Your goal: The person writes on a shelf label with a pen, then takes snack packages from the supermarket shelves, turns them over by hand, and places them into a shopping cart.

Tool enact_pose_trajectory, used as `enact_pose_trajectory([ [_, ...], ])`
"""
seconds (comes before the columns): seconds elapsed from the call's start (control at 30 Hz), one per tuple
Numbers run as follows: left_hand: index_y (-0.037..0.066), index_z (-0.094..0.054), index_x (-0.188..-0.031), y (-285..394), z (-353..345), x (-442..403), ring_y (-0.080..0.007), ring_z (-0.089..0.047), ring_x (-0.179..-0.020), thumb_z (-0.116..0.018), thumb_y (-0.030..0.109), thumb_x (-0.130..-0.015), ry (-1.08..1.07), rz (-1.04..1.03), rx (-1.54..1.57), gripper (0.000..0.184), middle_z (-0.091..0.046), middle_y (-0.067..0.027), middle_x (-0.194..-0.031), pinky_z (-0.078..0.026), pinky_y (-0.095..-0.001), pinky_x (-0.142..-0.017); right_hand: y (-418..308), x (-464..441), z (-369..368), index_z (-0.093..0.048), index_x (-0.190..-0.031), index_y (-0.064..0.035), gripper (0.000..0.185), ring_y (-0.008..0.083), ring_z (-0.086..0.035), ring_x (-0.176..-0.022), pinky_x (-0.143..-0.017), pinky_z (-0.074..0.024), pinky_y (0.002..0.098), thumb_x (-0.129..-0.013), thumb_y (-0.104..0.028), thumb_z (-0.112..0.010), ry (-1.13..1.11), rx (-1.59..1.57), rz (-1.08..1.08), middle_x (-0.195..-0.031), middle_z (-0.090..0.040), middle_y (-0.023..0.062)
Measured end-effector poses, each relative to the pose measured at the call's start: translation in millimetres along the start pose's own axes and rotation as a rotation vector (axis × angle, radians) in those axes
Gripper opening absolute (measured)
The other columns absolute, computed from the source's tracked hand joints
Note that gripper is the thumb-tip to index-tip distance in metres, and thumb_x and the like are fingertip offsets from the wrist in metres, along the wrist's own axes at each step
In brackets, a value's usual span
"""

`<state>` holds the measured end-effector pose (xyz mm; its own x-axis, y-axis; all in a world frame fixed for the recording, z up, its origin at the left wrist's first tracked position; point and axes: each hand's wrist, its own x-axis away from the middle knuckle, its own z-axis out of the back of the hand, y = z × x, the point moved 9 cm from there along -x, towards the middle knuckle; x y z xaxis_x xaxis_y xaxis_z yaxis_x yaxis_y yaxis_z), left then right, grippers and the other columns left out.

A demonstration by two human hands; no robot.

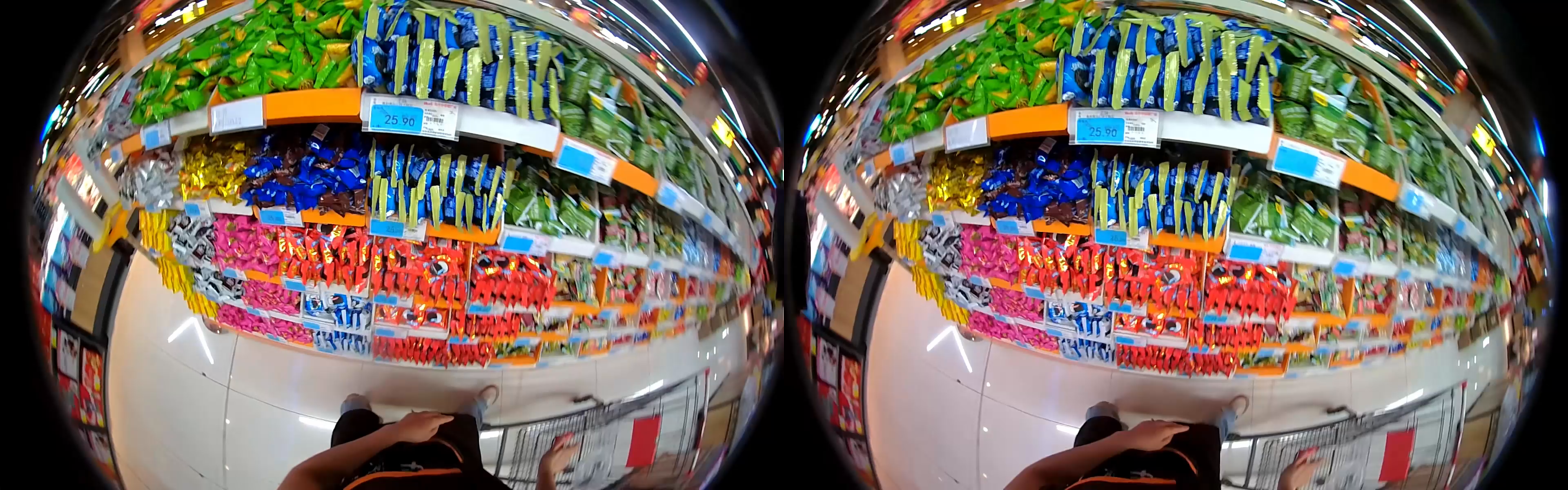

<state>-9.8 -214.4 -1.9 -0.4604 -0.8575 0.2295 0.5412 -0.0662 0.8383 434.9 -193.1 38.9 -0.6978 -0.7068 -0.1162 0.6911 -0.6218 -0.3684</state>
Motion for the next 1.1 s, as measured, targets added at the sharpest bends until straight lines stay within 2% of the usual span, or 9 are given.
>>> enact_pose_trajectory([
  [0.07,0.013,-0.046,-0.134,32.8,39.3,75.0,-0.0358,-0.056,-0.108,-0.041,0.022,-0.093,-0.067,0.023,0.048,0.042,-0.057,-0.0191,-0.119,-0.046,-0.0408,-0.088,1.1,16.1,-9.0,-0.045,-0.124,-0.003,0.044,0.039,-0.056,-0.098,-0.08,-0.0454,0.0479,-0.098,-0.037,-0.039,-0.039,0.31,0.221,-0.113,-0.055,0.0209],
  [0.23,0.006,-0.058,-0.102,-29.1,75.3,220.1,-0.0403,-0.06,-0.095,-0.04,0.031,-0.094,-0.338,0.583,-0.146,0.032,-0.064,-0.019,-0.098,-0.049,-0.0454,-0.083,13.4,-5.1,-24.8,-0.053,-0.106,-0.0043,0.041,0.0452,-0.055,-0.087,-0.074,-0.0436,0.0523,-0.099,-0.038,-0.03,-0.24,0.106,0.157,-0.096,-0.059,0.0223],
  [0.3,0.008,-0.06,-0.105,-72.2,71.5,255.2,-0.0385,-0.063,-0.088,-0.04,0.034,-0.094,-0.256,0.64,-0.262,0.034,-0.066,-0.017,-0.091,-0.049,-0.0468,-0.081,20.3,-15.5,-33.8,-0.052,-0.105,-0.0037,0.044,0.046,-0.056,-0.083,-0.073,-0.0436,0.0533,-0.099,-0.041,-0.03,-0.303,0.065,0.209,-0.089,-0.06,0.0232],
  [0.43,0.008,-0.057,-0.115,-77.0,29.5,307.2,-0.0326,-0.063,-0.1,-0.039,0.031,-0.094,-0.662,1.008,0.221,0.036,-0.065,-0.0173,-0.105,-0.049,-0.0458,-0.084,27.0,-27.0,-46.3,-0.055,-0.101,-0.0033,0.047,0.0473,-0.057,-0.086,-0.074,-0.0443,0.0539,-0.098,-0.043,-0.03,-0.425,0.15,0.289,-0.092,-0.061,0.0261],
  [0.6,0.008,-0.053,-0.12,-32.2,21.6,290.5,-0.0324,-0.063,-0.1,-0.041,0.032,-0.094,-0.635,0.992,0.385,0.037,-0.064,-0.0173,-0.108,-0.049,-0.0448,-0.085,14.0,-25.0,-35.8,-0.056,-0.105,-0.0076,0.035,0.0407,-0.062,-0.092,-0.076,-0.0486,0.0515,-0.094,-0.036,-0.04,-0.554,0.432,0.192,-0.097,-0.065,0.0205],
  [0.77,0.009,-0.049,-0.125,6.0,46.2,210.7,-0.0322,-0.063,-0.101,-0.043,0.032,-0.093,-0.604,0.89,0.349,0.04,-0.063,-0.0174,-0.111,-0.049,-0.0438,-0.085,10.3,-17.9,-38.4,-0.057,-0.109,-0.0156,0.035,0.0395,-0.057,-0.104,-0.088,-0.0434,0.0518,-0.095,-0.041,-0.036,-0.617,0.395,0.089,-0.107,-0.063,0.0161],
  [0.87,0.009,-0.047,-0.128,32.3,72.9,152.4,-0.032,-0.062,-0.101,-0.044,0.032,-0.093,-0.524,0.77,0.235,0.042,-0.062,-0.0174,-0.113,-0.049,-0.0432,-0.086,-3.4,-16.1,-32.5,-0.057,-0.106,-0.0105,0.04,0.0408,-0.06,-0.1,-0.086,-0.0449,0.0532,-0.095,-0.042,-0.035,-0.638,0.314,0.085,-0.104,-0.064,0.0194],
  [0.97,0.016,-0.043,-0.13,14.9,98.1,85.9,-0.0418,-0.059,-0.102,-0.041,0.039,-0.093,-0.301,0.581,-0.076,0.044,-0.061,-0.02,-0.111,-0.046,-0.048,-0.088,12.8,-31.7,-61.0,-0.059,-0.104,-0.0094,0.039,0.0407,-0.062,-0.098,-0.086,-0.0467,0.0511,-0.094,-0.04,-0.038,-0.648,0.381,0.187,-0.098,-0.066,0.0199],
  [1.1,0.016,-0.044,-0.135,95.4,189.1,33.6,-0.0385,-0.061,-0.087,-0.044,0.027,-0.096,0.292,0.257,-0.081,0.04,-0.062,-0.0209,-0.102,-0.047,-0.0473,-0.072,20.6,-41.7,-70.9,-0.058,-0.108,-0.0091,0.035,0.0346,-0.059,-0.088,-0.078,-0.0458,0.0461,-0.094,-0.036,-0.04,-0.63,0.37,0.208,-0.092,-0.062,0.0166],
])
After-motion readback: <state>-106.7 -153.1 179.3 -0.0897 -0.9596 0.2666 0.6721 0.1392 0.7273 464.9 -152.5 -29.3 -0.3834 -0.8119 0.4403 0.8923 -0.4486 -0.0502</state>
